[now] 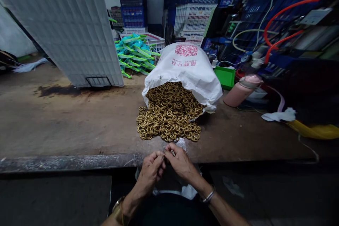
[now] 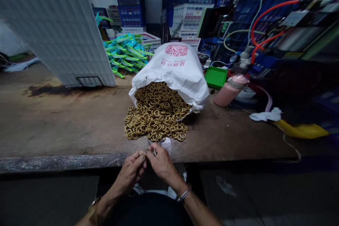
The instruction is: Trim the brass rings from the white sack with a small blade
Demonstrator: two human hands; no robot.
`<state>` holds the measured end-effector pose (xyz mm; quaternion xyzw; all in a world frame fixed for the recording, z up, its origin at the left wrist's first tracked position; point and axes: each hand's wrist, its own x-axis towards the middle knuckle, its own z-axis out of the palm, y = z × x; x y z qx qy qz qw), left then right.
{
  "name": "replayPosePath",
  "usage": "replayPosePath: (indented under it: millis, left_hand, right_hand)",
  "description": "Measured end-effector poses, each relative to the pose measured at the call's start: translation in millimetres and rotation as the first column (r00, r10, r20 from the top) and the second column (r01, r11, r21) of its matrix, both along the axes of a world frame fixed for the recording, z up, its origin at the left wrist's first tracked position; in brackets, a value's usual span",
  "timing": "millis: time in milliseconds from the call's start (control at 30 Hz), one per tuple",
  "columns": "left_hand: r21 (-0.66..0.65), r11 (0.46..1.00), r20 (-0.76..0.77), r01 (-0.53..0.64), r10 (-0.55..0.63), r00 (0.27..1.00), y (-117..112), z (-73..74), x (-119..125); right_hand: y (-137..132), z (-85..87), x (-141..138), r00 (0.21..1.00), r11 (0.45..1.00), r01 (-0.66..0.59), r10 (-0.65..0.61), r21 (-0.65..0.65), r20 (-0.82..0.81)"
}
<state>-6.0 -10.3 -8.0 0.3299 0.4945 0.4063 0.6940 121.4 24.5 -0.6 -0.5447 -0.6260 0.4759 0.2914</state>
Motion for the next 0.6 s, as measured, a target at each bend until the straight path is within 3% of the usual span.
replayPosePath:
  millis: [100, 233, 400, 600]
  left_hand:
    - [-0.012, 1.000, 0.090, -0.014, 0.015, 0.996, 0.2, 0.3, 0.7]
    - [-0.039, 0.999, 0.115, -0.031, 0.035, 0.993, 1.1, 2.9, 1.7]
    - [-0.021, 0.997, 0.055, -0.073, 0.074, 0.996, 2.5, 2.7, 1.4]
    - [0.011, 0.997, -0.035, -0.078, 0.079, 0.996, 2.4, 0.9, 1.8]
  right_hand:
    - [0.9, 0.2, 1.5, 1.000, 1.000, -0.007, 0.007, -0.007, 0.004]
    - [-0.9, -2.2, 6.1, 0.962, 0.992, -0.031, -0.003, 0.120, 0.274]
    - [-7.7, -2.7, 7.3, 0.829, 0.970, -0.223, 0.136, 0.099, 0.542]
    - [-9.3, 2.2, 2.7, 0.659, 0.960, -0.280, 0.174, 0.024, 0.731]
